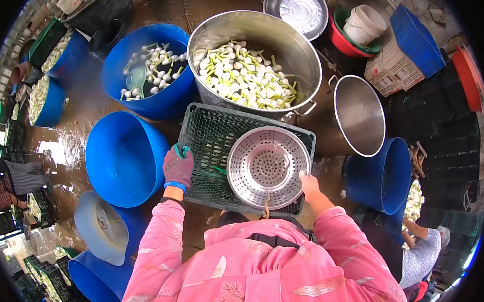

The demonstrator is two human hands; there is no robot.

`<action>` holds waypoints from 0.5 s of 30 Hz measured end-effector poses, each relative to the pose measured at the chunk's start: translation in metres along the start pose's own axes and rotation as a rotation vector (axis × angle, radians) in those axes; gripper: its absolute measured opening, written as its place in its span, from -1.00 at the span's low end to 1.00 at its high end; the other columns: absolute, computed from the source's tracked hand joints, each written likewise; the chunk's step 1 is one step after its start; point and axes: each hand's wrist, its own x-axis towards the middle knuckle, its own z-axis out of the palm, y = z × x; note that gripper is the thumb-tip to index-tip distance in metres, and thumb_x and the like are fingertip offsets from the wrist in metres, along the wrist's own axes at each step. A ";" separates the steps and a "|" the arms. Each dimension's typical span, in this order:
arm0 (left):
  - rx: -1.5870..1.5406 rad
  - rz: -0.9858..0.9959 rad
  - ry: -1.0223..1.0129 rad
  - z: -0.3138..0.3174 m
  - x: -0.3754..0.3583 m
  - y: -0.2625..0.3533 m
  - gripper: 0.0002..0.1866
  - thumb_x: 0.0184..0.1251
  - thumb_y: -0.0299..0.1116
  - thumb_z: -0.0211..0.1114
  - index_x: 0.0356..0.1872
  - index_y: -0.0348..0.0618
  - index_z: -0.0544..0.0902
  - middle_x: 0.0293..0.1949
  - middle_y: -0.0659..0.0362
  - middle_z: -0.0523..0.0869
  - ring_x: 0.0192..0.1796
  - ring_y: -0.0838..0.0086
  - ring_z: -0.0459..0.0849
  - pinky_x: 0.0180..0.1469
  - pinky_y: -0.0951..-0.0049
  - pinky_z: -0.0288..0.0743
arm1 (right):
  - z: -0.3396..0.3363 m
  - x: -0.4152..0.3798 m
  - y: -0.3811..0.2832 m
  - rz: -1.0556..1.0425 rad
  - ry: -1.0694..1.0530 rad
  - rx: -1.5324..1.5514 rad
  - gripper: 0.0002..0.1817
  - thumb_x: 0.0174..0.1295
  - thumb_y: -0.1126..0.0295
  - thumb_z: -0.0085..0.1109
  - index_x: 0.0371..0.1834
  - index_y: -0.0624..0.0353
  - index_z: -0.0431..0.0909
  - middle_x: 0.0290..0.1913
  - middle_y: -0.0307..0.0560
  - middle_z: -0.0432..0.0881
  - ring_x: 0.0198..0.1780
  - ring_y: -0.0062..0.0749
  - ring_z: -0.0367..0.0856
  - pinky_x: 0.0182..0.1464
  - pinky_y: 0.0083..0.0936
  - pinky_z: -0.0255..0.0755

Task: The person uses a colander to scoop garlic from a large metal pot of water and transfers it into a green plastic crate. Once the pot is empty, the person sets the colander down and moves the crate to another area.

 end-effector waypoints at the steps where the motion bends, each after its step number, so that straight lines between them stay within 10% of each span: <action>1: -0.013 0.029 0.033 0.006 0.001 -0.004 -0.56 0.11 -0.09 0.13 -0.08 -0.20 0.50 -0.28 -0.06 0.59 -0.19 0.09 0.56 -0.13 0.19 0.43 | -0.005 0.008 0.006 -0.001 -0.048 0.009 -0.58 0.19 0.21 0.04 -0.02 0.34 0.41 -0.16 0.02 0.56 -0.17 -0.28 0.52 -0.07 -0.38 0.37; 8: -0.053 0.190 0.287 0.007 -0.018 -0.017 -0.52 0.15 -0.15 0.14 0.02 -0.28 0.44 -0.06 -0.10 0.54 -0.01 0.04 0.49 0.05 0.21 0.34 | -0.058 0.012 -0.034 -0.002 -0.333 0.147 -0.59 0.19 0.19 0.07 -0.09 0.35 0.44 -0.16 0.05 0.58 -0.17 -0.19 0.58 -0.03 -0.23 0.43; 15: -0.146 -0.248 0.623 0.030 -0.151 0.048 -0.44 0.22 -0.16 0.12 0.15 -0.33 0.30 0.10 -0.14 0.40 0.11 0.08 0.39 0.18 0.21 0.20 | -0.174 0.060 -0.077 -0.082 -0.375 0.370 -0.68 0.15 0.31 0.10 -0.10 0.28 0.47 -0.18 -0.02 0.59 -0.18 -0.26 0.58 -0.03 -0.28 0.42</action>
